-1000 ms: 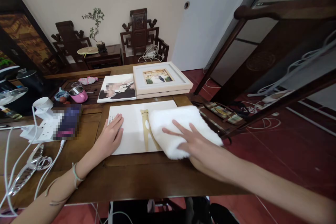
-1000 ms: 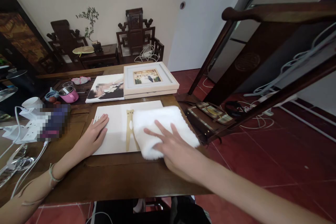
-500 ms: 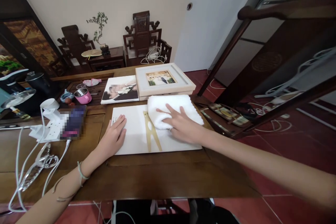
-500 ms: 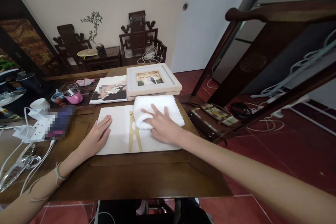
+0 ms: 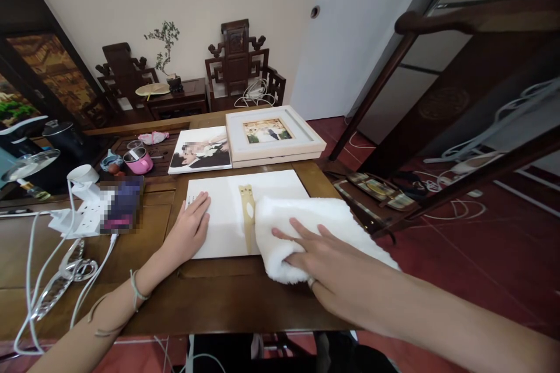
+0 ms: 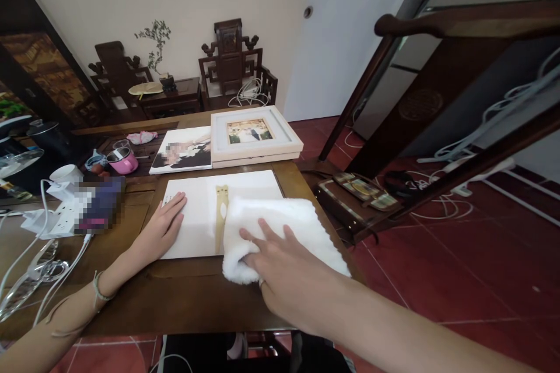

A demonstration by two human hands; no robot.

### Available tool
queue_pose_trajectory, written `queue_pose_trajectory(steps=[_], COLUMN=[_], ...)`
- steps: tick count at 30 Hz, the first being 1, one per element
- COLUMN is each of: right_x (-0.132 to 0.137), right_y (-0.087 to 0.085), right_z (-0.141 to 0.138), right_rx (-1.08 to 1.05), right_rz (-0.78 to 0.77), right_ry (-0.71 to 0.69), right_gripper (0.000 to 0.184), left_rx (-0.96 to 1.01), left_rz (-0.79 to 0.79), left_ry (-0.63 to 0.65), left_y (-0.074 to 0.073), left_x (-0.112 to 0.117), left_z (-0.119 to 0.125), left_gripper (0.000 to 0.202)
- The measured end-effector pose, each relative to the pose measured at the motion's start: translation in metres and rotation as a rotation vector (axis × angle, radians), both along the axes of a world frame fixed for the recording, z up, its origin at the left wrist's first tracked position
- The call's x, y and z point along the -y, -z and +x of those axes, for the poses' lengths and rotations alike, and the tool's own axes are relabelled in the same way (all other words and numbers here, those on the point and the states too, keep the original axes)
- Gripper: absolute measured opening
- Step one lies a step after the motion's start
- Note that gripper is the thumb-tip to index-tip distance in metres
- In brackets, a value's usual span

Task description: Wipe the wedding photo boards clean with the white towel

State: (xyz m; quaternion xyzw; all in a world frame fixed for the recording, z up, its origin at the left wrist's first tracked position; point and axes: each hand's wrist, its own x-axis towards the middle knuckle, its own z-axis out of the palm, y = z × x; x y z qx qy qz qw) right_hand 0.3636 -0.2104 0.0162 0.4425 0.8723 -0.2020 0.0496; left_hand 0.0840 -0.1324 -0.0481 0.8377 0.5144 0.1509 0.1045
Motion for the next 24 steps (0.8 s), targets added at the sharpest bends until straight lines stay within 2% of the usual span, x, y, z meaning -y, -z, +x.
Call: queue_pose_trajectory(steps=[3,7,10,12,15,20,22,24], right_x=[-0.016,-0.061,-0.091,-0.097,-0.081,-0.023,-0.014,-0.020], right_y=[0.012,0.030,0.035,0.035,0.034,0.039,0.039,0.037], right_z=[0.002,-0.007,-0.018,-0.025,-0.034,-0.038,-0.037,-0.036], right_rx=[-0.064,-0.098,-0.118,-0.121,-0.130,-0.218,-0.238,-0.237], right_rz=[0.095,0.257,0.328,0.343,0.335,0.295,0.283,0.253], right_ry=[0.016,-0.033,-0.035,-0.054,-0.183,-0.390,-0.418,-0.421], right_gripper=[0.052,0.044,0.041,0.042,0.042,0.043,0.042,0.045], left_rx=[0.026,0.007,-0.006,0.010,0.023,0.024,0.021,0.021], left_rz=[-0.004,-0.005,0.015,0.035,0.041,0.043,0.038,0.035], left_ry=[-0.016,-0.029,-0.025,-0.023,-0.025,-0.024,-0.026,-0.029], left_y=[0.000,0.002,0.004,0.006,0.008,0.010,0.009,0.009], left_x=[0.000,0.000,0.000,-0.001,-0.001,-0.002,-0.002,-0.002], left_z=[0.000,0.000,-0.001,-0.002,-0.003,-0.003,-0.003,-0.003], left_gripper=[0.045,0.046,0.047,0.046,0.046,0.045,0.045,0.045])
